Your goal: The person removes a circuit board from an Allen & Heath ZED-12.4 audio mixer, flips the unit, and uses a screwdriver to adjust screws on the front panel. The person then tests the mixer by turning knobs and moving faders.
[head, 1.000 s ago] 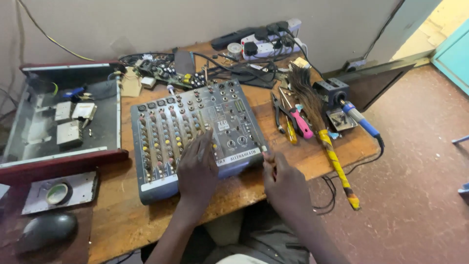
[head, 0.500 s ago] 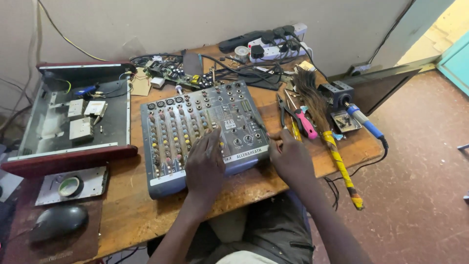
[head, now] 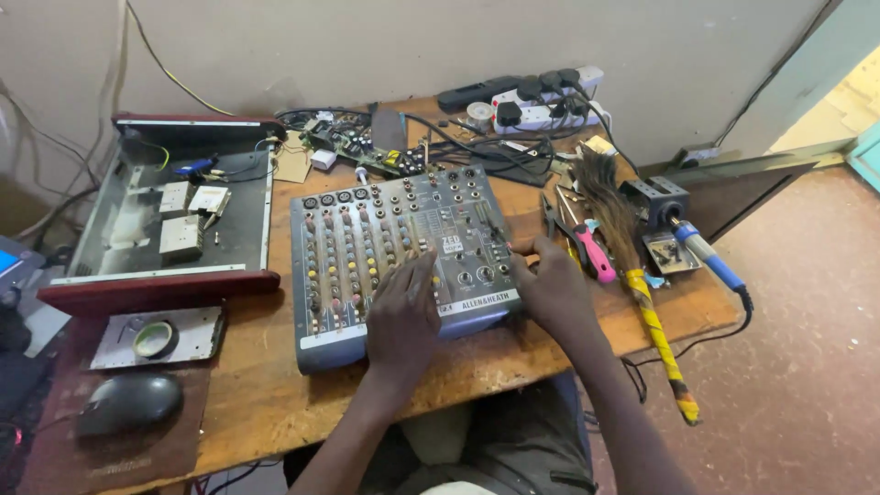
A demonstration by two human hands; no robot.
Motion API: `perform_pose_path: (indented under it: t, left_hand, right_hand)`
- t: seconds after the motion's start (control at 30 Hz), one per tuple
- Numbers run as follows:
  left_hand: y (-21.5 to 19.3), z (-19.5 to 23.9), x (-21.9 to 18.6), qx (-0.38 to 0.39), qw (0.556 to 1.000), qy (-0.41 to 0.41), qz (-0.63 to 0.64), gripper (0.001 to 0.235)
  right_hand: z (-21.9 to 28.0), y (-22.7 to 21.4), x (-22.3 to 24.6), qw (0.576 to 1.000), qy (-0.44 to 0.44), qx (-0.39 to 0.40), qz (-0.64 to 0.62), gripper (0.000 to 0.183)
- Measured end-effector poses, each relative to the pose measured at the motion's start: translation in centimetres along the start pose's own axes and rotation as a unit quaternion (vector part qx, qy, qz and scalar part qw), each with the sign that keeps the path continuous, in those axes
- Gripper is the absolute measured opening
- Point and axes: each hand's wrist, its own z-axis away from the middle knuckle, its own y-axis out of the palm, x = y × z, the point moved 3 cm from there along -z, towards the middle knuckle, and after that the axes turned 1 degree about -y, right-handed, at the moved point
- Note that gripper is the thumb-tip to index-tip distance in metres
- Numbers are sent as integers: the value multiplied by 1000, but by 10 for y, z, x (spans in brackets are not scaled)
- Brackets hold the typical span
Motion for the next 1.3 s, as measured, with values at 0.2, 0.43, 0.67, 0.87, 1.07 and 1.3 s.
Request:
perform_pose_path:
  t: [0.2,0.43,0.67,0.87,1.07,1.3]
  left_hand:
    - [3,2,2,-3,1000,0,-11,39]
    - [-3,-4,-3,-11,1000,3,11,35]
    - [4,-1,2,-3,1000,-9,-4,37]
    - [4,-3,2,6,1000,-3,3,39]
    - [4,4,3,-2,1000,7,-4,38]
    - [2,0,2,3,1000,13,-6,40]
  right_hand:
    - [16,-12,-7,999,-26,-9,-23,25]
    - [9,18,26,993,-21,4,113,28]
    - [0,14,35,984,-49,50,166,31]
    - [12,13,70,985,-55,82,139,33]
    - [4,14,44,982,-69,86,156,31]
    - [3,15,61,982,-101,107,117,31]
